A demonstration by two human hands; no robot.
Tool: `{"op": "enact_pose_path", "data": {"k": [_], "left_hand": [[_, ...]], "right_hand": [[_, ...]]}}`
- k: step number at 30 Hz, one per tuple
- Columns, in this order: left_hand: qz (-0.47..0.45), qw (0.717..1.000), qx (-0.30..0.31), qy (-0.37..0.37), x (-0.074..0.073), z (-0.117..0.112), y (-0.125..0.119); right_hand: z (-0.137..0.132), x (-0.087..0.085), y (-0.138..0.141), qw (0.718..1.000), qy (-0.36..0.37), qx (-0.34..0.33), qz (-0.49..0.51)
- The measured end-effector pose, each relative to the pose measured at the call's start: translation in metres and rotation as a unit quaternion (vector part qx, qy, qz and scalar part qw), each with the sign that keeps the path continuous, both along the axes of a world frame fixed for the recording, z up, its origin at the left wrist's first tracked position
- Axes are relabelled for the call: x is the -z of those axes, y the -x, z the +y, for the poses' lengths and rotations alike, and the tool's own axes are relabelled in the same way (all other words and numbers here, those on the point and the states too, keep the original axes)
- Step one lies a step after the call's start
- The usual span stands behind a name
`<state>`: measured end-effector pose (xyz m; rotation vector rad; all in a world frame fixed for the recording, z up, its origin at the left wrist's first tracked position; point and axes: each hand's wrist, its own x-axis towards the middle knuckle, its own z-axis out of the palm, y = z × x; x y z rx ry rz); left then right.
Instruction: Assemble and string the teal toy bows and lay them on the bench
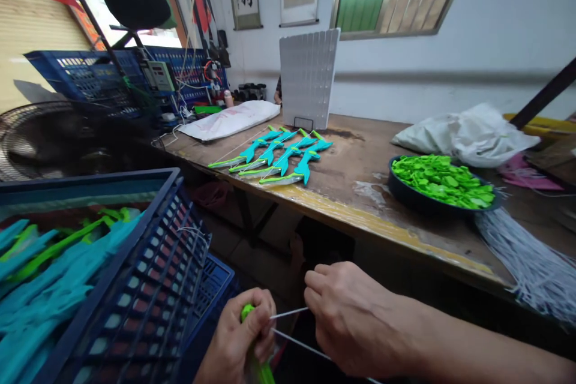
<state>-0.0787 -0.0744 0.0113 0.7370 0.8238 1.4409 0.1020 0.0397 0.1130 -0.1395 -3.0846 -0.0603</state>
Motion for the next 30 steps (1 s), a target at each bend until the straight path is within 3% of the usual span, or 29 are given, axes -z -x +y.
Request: {"op": "enact_pose_path", "data": {"k": [3,6,10,14,17,19,22,27,30], "left_hand": [[-0.026,0.998,0.030,-0.054,-0.003,0.014,0.000],[-0.051,0.995,0.007,-0.088,-0.011,0.026,0.016],[-0.050,0.984,-0.150,-0.077,-0.028,0.028,0.075],[-0.105,0.934,-0.333,-0.080,-0.037,0.024,0.139],[-0.166,0.893,-0.405,-0.102,-0.033,0.032,0.164],[-0.190,0.880,-0.422,-0.106,-0.027,0.047,0.168],[-0.197,0.878,-0.422,-0.113,-0.019,0.085,0.157],[-0.173,0.883,-0.416,-0.134,-0.013,0.170,0.112],[-0.151,0.875,-0.441,-0.133,-0.003,0.225,0.080]], "right_hand": [[-0.005,-0.010,0.000,0.999,-0.030,0.010,0.010],[-0.009,-0.018,-0.004,0.996,-0.079,0.019,0.021],[-0.014,-0.015,-0.018,0.992,-0.117,0.013,0.040],[-0.022,0.005,-0.033,0.986,-0.138,-0.021,0.095],[-0.017,0.017,-0.035,0.992,-0.110,-0.018,0.063],[0.001,0.024,-0.035,0.995,-0.091,0.000,0.027],[0.055,0.042,-0.044,0.994,-0.087,0.066,-0.006],[0.167,0.096,-0.097,0.958,-0.097,0.268,0.038],[0.204,0.130,-0.131,0.931,-0.110,0.341,0.070]]}}
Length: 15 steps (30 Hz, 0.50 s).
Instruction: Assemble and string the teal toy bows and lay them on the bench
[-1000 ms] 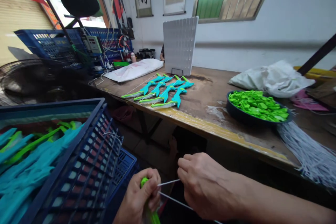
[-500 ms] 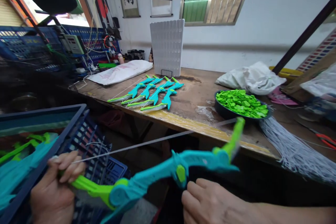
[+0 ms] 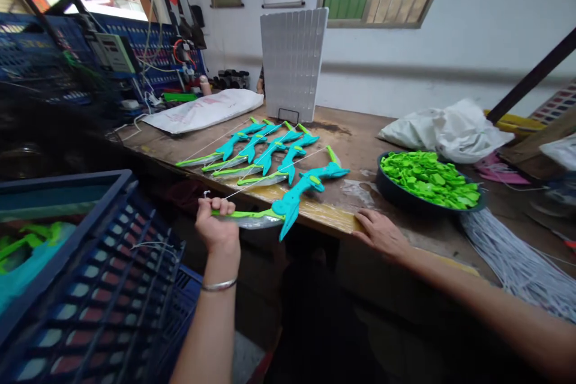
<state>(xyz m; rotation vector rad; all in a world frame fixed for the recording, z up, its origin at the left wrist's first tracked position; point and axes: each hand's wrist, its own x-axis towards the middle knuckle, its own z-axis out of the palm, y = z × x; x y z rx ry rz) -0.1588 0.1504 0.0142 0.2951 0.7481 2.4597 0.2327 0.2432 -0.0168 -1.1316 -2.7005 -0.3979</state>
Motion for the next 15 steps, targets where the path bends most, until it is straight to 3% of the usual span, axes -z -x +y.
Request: {"op": "enact_pose_path", "data": {"k": [4,9,12,15], "left_hand": [[0.034,0.996,-0.067,0.052,0.023,0.068,-0.037],[0.104,0.968,-0.152,0.172,0.044,0.134,-0.056],[0.162,0.937,-0.180,0.251,0.047,0.154,-0.057],[0.257,0.899,-0.176,0.309,0.048,0.150,-0.057]], "right_hand": [[0.006,0.029,-0.015,0.998,-0.015,0.043,0.039],[-0.003,0.027,-0.010,0.995,0.021,0.039,0.089],[-0.005,0.021,-0.008,0.993,0.043,0.046,0.102],[-0.006,0.019,-0.008,0.992,0.048,0.055,0.099]]}}
